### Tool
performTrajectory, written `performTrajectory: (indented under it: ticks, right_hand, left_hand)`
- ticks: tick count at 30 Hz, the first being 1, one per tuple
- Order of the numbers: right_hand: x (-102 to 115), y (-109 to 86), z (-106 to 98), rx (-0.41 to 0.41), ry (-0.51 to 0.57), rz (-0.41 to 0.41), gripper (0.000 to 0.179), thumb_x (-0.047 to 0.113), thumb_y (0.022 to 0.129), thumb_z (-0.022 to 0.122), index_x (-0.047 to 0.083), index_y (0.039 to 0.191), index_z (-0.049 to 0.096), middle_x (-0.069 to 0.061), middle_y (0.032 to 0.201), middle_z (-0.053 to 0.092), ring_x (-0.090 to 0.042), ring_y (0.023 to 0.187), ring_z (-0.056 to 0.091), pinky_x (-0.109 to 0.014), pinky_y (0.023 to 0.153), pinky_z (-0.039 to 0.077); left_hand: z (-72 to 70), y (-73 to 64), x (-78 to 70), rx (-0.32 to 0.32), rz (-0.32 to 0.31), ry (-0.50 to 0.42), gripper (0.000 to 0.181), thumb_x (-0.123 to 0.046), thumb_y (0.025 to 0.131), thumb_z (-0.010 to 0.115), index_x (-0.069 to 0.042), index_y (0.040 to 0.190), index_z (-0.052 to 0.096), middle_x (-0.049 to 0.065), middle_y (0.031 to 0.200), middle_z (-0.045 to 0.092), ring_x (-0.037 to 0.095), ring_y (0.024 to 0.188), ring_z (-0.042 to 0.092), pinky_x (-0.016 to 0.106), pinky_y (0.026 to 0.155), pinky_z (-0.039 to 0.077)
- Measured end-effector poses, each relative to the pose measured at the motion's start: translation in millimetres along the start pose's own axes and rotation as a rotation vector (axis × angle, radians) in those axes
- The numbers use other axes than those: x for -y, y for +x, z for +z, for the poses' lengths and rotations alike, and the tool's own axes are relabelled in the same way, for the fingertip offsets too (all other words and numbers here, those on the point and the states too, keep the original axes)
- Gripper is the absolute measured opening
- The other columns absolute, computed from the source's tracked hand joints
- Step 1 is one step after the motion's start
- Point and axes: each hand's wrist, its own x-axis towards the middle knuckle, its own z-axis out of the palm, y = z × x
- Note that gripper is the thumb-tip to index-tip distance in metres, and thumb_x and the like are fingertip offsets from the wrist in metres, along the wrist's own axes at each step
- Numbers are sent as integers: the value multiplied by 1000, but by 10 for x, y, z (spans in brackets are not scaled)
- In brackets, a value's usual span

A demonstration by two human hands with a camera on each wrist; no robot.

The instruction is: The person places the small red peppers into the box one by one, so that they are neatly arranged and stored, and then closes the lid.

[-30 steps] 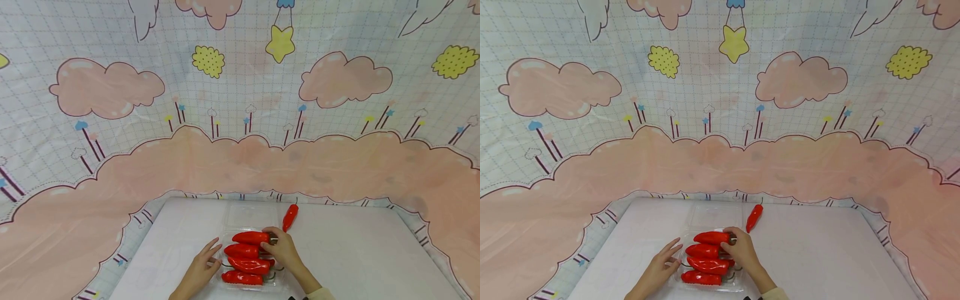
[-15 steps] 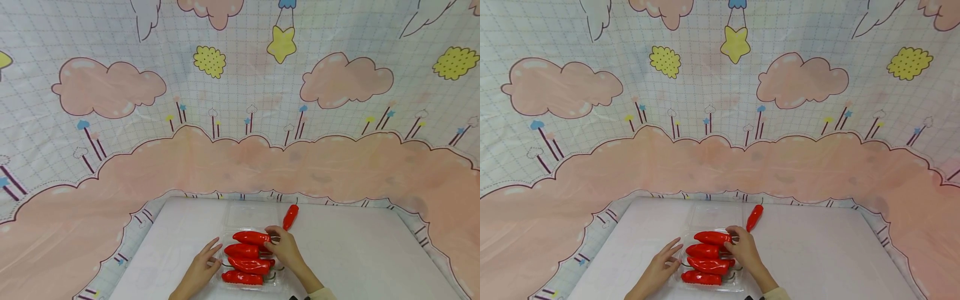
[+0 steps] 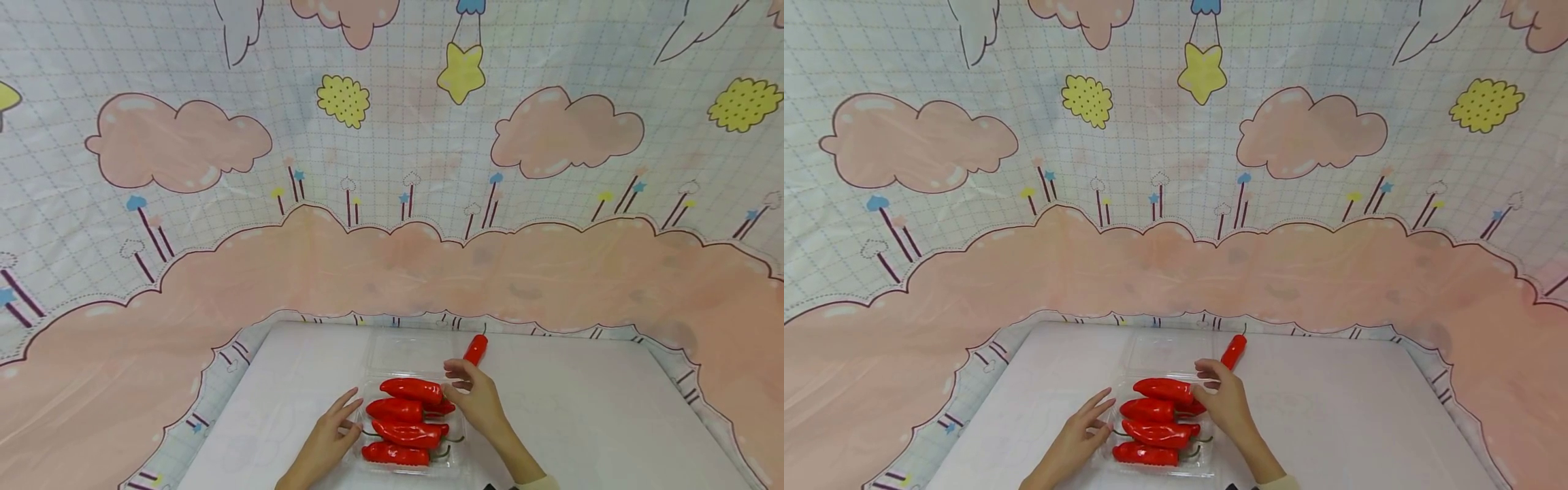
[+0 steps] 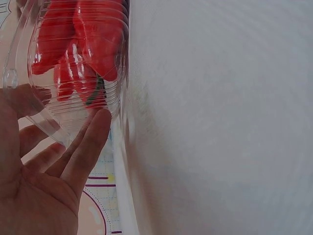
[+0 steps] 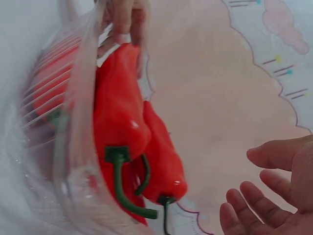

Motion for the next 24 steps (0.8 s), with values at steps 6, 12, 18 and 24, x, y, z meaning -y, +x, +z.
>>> performTrajectory:
  ticks: [6, 12, 18, 24]
  right_hand:
    - [113, -29, -112, -30, -5, -22, 37, -2, 81, 74, 6, 117, 66, -7, 112, 70, -25, 103, 67, -39, 92, 57]
    - [157, -27, -220, -48, -10, -50, 41, -2, 81, 75, 8, 119, 65, -7, 114, 69, -27, 103, 66, -28, 90, 57]
    - [170, -30, -315, -59, -10, -82, 43, -3, 81, 75, 9, 120, 64, -9, 112, 69, -11, 96, 65, -28, 87, 58]
    - [104, -7, -403, -77, -12, -86, 43, -6, 82, 71, 5, 122, 62, -8, 114, 68, -10, 99, 66, -22, 85, 58]
  left_hand:
    - [1, -6, -2, 0, 0, -3, 52, -19, 93, 65, -4, 141, 52, 17, 156, 37, 9, 89, 67, 25, 76, 60]
    - [0, -7, 4, -1, 5, -7, 52, -18, 93, 65, -4, 141, 52, 16, 156, 37, 9, 89, 67, 24, 76, 60]
    - [2, -11, -4, -2, -2, -11, 52, -17, 92, 66, -4, 140, 52, 16, 156, 37, 9, 88, 67, 24, 76, 60]
    - [1, -14, -19, -2, -10, -12, 52, -18, 92, 66, -4, 140, 52, 16, 156, 37, 8, 88, 67, 25, 76, 60]
